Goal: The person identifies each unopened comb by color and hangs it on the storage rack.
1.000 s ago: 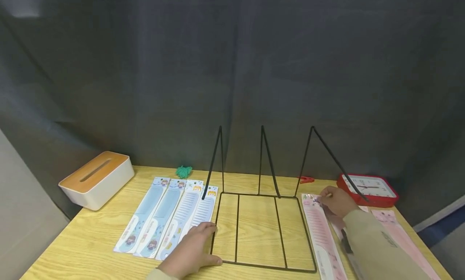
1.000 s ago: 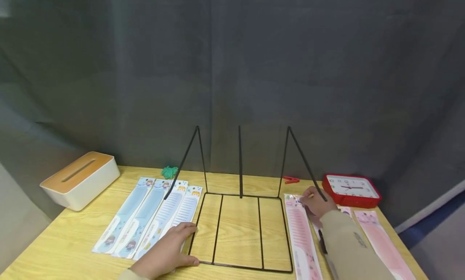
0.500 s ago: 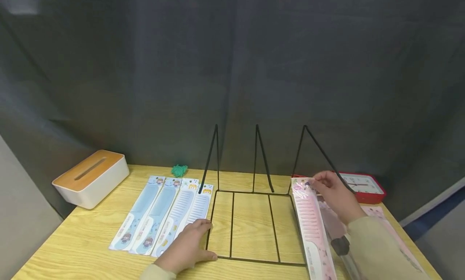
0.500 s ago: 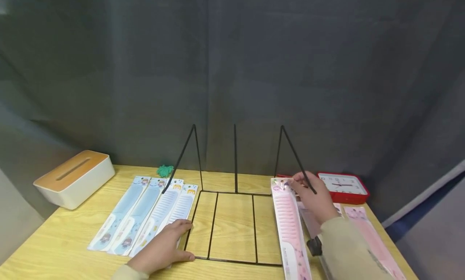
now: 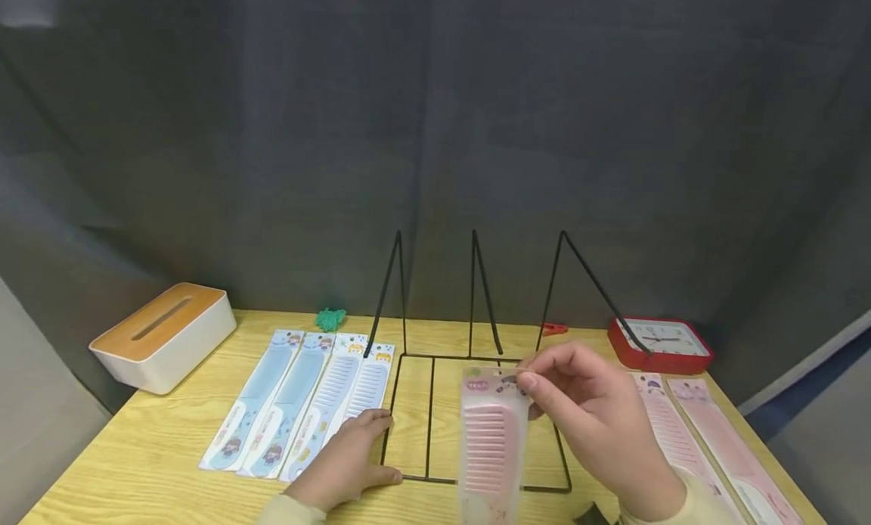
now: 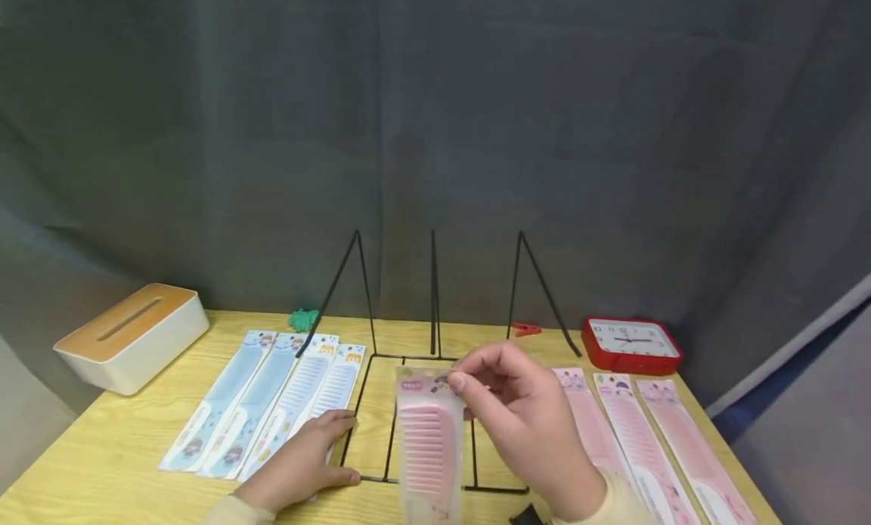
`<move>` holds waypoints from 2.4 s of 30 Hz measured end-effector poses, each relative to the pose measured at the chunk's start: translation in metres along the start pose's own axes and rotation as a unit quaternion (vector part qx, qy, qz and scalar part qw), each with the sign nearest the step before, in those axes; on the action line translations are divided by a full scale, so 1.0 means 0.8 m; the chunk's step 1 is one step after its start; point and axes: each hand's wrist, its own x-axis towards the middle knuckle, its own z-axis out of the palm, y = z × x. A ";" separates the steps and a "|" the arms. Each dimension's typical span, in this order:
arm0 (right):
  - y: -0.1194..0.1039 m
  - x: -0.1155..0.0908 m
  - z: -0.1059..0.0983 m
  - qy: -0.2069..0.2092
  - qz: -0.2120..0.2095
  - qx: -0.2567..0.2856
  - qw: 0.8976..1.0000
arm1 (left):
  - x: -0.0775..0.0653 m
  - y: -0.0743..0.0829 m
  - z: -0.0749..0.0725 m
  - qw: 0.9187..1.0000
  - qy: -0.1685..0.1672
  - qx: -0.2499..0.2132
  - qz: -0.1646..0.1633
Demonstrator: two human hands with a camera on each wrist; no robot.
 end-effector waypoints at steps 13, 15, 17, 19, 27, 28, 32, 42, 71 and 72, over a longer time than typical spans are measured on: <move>0.009 0.023 0.008 0.054 0.023 -0.033 0.998 | 0.005 -0.006 -0.003 1.000 0.000 0.004 -0.003; 0.014 0.030 0.010 0.057 0.044 -0.060 0.996 | 0.005 -0.007 -0.003 1.000 -0.001 0.001 -0.007; 0.020 0.038 0.012 0.059 0.063 -0.084 0.993 | 0.004 -0.008 -0.002 1.000 -0.001 -0.003 -0.012; 0.030 0.049 0.013 0.063 0.072 -0.101 0.990 | 0.003 -0.008 0.001 1.000 -0.002 -0.008 -0.016; 0.076 0.098 0.013 0.094 0.099 -0.147 0.980 | 0.003 -0.007 0.011 1.000 -0.002 0.004 -0.014; 0.081 0.105 0.013 0.098 0.104 -0.153 0.978 | 0.003 -0.006 0.010 1.000 -0.002 0.003 -0.014; 0.099 0.138 0.009 0.111 0.128 -0.164 0.972 | 0.003 -0.005 0.008 1.000 -0.004 0.002 -0.014; 0.116 0.189 0.004 0.096 0.183 -0.169 0.964 | 0.003 -0.008 0.009 1.000 -0.003 0.000 -0.010; 0.316 -0.021 -0.204 -0.131 0.330 -0.389 0.850 | 0.007 -0.005 0.008 1.000 0.001 0.008 -0.023; 0.318 -0.022 -0.206 -0.136 0.327 -0.397 0.847 | 0.006 -0.004 0.008 1.000 0.002 0.010 -0.022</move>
